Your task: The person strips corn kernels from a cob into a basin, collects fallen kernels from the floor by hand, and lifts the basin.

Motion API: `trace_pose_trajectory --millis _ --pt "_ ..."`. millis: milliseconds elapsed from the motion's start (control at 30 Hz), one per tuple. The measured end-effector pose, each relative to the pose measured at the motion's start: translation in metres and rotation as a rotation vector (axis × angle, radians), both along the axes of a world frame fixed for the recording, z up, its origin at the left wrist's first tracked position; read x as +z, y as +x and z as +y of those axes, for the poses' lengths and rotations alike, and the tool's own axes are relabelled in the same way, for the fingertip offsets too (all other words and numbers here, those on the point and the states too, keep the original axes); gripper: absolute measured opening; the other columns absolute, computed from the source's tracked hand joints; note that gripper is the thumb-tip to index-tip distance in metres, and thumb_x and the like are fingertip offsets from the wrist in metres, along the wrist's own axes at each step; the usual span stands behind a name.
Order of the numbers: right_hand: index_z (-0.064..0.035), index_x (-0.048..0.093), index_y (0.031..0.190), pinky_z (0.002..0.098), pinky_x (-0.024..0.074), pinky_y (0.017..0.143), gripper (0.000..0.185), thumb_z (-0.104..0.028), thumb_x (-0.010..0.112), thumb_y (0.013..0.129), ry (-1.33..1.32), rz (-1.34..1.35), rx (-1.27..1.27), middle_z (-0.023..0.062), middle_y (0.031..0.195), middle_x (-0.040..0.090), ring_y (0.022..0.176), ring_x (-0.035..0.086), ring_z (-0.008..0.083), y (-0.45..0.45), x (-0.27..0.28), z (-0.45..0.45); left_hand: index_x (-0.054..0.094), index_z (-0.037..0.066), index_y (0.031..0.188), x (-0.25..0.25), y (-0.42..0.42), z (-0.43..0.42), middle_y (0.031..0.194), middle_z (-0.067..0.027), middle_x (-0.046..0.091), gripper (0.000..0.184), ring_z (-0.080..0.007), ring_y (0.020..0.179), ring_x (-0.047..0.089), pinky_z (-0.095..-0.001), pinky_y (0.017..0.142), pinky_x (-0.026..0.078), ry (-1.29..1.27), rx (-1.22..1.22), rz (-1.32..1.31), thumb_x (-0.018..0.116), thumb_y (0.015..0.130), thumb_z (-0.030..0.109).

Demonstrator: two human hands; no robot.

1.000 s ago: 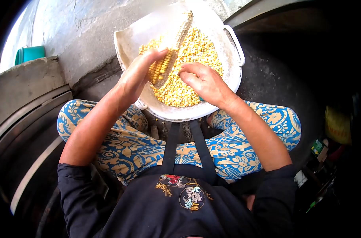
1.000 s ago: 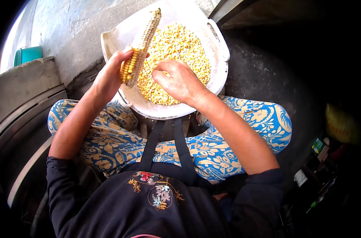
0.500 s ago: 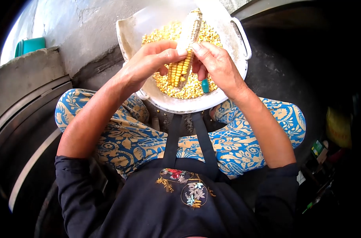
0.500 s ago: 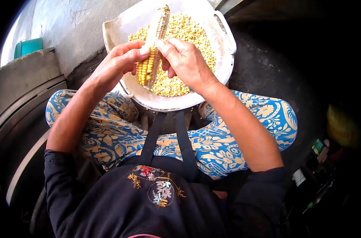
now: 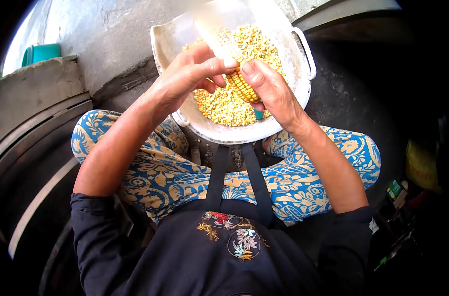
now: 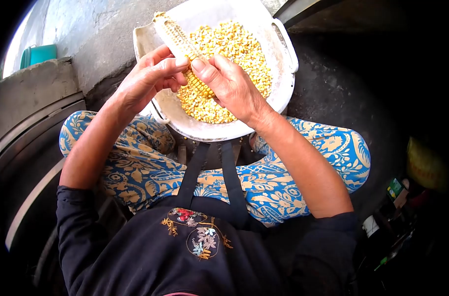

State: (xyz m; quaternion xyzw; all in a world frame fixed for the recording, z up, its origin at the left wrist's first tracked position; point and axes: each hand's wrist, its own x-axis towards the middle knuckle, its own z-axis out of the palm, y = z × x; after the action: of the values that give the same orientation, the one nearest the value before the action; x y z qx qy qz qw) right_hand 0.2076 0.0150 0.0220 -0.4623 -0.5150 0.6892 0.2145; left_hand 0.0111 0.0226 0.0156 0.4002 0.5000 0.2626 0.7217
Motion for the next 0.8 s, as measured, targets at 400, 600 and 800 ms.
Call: trace_pose_trajectory --millis 400,600,800 --pt "0.0007 0.056 0.089 0.0373 0.0412 0.063 0.049 -0.045 0.040 0.093 0.364 -0.229 0.008 0.0159 0.064 0.054 0.066 0.056 0.0244 0.002 -0.010 -0.007 0.056 0.005 0.094 -0.001 -0.002 0.008 0.071 -0.0012 0.058 0.028 -0.0078 0.058 0.056 -0.0211 0.054 0.044 -0.073 0.194 -0.008 0.061 0.086 0.032" --pt "0.0014 0.056 0.090 0.0366 0.0443 0.063 0.048 -0.043 0.038 0.095 0.242 -0.091 -0.152 0.0117 0.064 0.054 0.064 0.056 0.0217 0.003 -0.024 -0.005 0.058 -0.001 0.089 0.003 -0.003 0.007 0.065 -0.0081 0.060 0.034 -0.0122 0.061 0.056 -0.0230 0.062 0.045 -0.044 0.190 -0.078 0.063 0.082 0.031" --pt "0.0003 0.057 0.090 0.0314 0.0445 0.060 0.052 -0.050 0.044 0.090 -0.044 0.043 -0.113 0.0104 0.065 0.054 0.062 0.055 0.0182 0.000 -0.015 -0.007 0.057 0.004 0.089 0.004 0.001 0.002 0.069 -0.0021 0.058 0.029 -0.0079 0.062 0.056 -0.0224 0.060 0.045 0.054 0.156 0.116 0.064 0.083 0.032"
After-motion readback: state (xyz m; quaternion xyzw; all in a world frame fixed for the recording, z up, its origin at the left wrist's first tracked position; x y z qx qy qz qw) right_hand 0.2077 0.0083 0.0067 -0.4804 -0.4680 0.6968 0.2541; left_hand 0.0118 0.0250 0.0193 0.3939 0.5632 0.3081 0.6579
